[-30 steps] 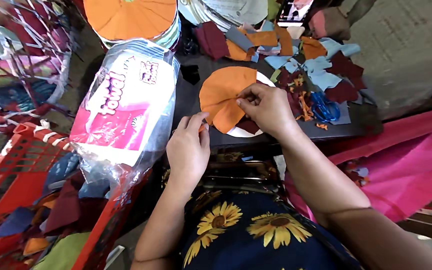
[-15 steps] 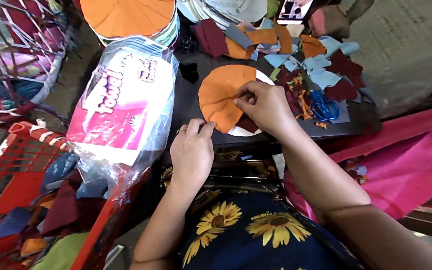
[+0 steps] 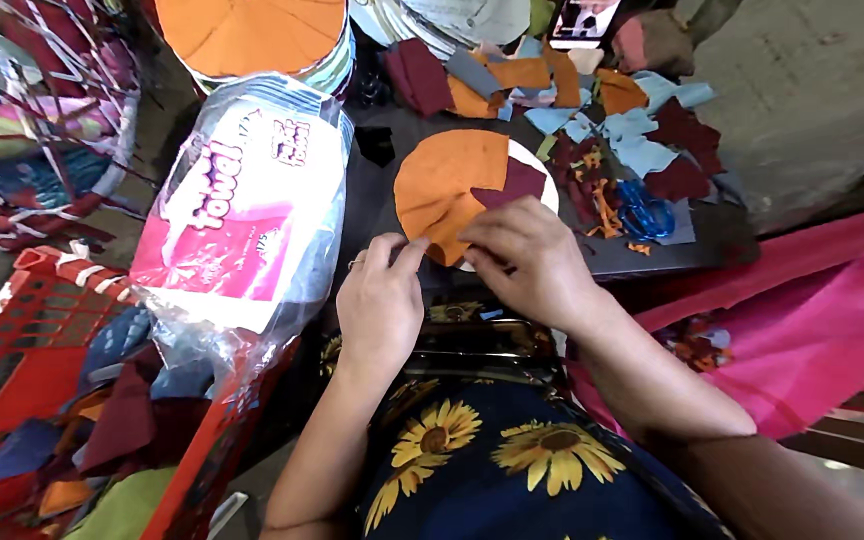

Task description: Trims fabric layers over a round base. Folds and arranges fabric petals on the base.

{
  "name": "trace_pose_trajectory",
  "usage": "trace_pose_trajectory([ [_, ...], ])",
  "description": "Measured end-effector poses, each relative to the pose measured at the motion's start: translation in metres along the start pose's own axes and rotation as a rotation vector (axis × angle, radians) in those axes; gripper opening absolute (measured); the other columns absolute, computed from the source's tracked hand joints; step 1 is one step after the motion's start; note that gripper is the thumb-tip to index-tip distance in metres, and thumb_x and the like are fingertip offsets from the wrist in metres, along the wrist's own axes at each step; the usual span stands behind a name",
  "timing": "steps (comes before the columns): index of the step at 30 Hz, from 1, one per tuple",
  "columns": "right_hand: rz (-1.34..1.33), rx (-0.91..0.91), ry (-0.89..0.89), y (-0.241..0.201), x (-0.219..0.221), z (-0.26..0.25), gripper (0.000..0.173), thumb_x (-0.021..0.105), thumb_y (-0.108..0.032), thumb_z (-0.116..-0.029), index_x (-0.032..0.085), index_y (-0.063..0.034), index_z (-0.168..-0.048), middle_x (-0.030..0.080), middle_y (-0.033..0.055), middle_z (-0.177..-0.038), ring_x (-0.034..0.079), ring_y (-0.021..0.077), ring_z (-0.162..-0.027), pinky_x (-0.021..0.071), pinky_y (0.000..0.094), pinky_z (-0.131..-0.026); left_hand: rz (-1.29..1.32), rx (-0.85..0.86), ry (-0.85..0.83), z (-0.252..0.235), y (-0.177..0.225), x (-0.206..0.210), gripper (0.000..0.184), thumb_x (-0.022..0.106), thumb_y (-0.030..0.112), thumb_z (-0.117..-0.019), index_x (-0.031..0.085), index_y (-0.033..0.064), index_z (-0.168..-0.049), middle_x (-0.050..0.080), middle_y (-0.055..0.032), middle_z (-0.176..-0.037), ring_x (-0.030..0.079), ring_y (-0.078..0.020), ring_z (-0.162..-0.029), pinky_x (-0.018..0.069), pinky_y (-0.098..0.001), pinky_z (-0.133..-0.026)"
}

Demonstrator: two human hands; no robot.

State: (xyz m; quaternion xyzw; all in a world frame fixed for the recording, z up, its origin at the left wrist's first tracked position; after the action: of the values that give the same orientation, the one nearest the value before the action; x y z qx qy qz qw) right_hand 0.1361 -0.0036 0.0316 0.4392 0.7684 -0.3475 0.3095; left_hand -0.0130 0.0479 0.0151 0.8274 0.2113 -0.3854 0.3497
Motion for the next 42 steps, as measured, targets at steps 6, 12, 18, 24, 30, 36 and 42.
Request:
trace_pose_trajectory([
  [6,0.068,-0.118,-0.043,-0.01,0.022,0.022,0.028,0.056,-0.023,-0.1015,0.076,-0.0058,-0.109,0.073,0.0108,-0.112,0.067,0.0291,-0.109,0.0506,0.0449,-0.092,-0.094,0.005,-0.053,-0.001,0.003,0.006,0.033,0.059,-0.002,-0.0934,0.078,0.0139,-0.115,0.07,-0.0143,-0.116,0.068,-0.0353,-0.098,0.0554,-0.0476,-0.076],
  [12,0.081,0.001,0.105,0.016,-0.011,0.04,0.027,0.054,-0.016,-0.1009,0.072,-0.0016,-0.116,0.072,0.0153,-0.118,0.067,0.0325,-0.111,0.0529,0.048,-0.093,0.193,-0.161,-0.031,0.001,-0.013,-0.011,0.034,0.055,0.013,-0.1032,0.062,0.0061,-0.136,0.068,-0.0145,-0.112,0.067,-0.0237,-0.092,0.0565,-0.0417,-0.078],
  [18,0.198,0.095,0.059,0.052,-0.022,0.064,0.031,0.05,-0.017,-0.1007,0.073,0.0015,-0.111,0.072,0.0189,-0.12,0.066,0.0373,-0.119,0.0513,0.0525,-0.1,0.894,-0.32,0.15,0.009,-0.038,-0.018,0.037,0.04,0.018,-0.1053,0.052,0.004,-0.138,0.062,0.0084,-0.095,0.057,0.0033,-0.073,0.0491,-0.0128,-0.066],
  [24,0.227,0.091,0.061,0.041,-0.016,0.073,0.037,0.053,-0.029,-0.1046,0.073,0.0017,-0.113,0.071,0.0195,-0.121,0.066,0.0368,-0.119,0.0506,0.0507,-0.103,1.226,-0.394,0.096,0.012,-0.024,-0.006,0.05,0.026,0.016,-0.1022,0.034,-0.0018,-0.148,0.063,0.0061,-0.097,0.061,-0.001,-0.076,0.0516,-0.0149,-0.072],
  [30,0.272,0.107,0.069,0.003,-0.002,0.07,0.047,0.049,-0.039,-0.1064,0.073,0.0011,-0.114,0.072,0.0185,-0.115,0.068,0.0358,-0.112,0.052,0.0509,-0.099,1.181,-0.412,-0.016,0.02,-0.007,0.007,0.054,0.039,0.004,-0.0904,0.037,-0.0076,-0.143,0.061,0.0018,-0.101,0.06,-0.0013,-0.08,0.0511,-0.0164,-0.071],
  [36,0.253,0.134,0.12,-0.014,0.001,0.061,0.041,0.052,-0.036,-0.1044,0.074,-0.0023,-0.109,0.073,0.0143,-0.104,0.07,0.0322,-0.102,0.0537,0.0485,-0.09,1.208,-0.454,-0.079,0.024,0.008,0.01,0.047,0.045,-0.003,-0.0972,0.039,-0.0074,-0.144,0.067,-0.0071,-0.106,0.071,-0.0113,-0.091,0.0601,-0.0269,-0.084],
  [42,-0.243,0.268,0.228,-0.01,-0.016,0.051,0.029,0.058,-0.024,-0.1012,0.075,-0.0025,-0.111,0.073,0.0109,-0.104,0.069,0.0205,-0.1,0.0562,0.0347,-0.088,1.217,-0.411,-0.147,0.025,0.019,0.015,0.045,0.049,-0.002,-0.0989,0.044,-0.0082,-0.143,0.07,-0.0092,-0.109,0.073,-0.0137,-0.091,0.0632,-0.0302,-0.082],
])
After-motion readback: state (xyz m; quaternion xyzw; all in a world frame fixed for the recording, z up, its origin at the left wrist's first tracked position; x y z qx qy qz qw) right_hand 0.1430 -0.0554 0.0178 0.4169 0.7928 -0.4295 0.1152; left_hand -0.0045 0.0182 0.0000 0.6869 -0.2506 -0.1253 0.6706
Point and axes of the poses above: each hand's wrist, its own z-axis away from the middle knuckle, its own x-axis out of the palm, y = z × x, the point moved 7 cm from there along -z, towards the middle knuckle
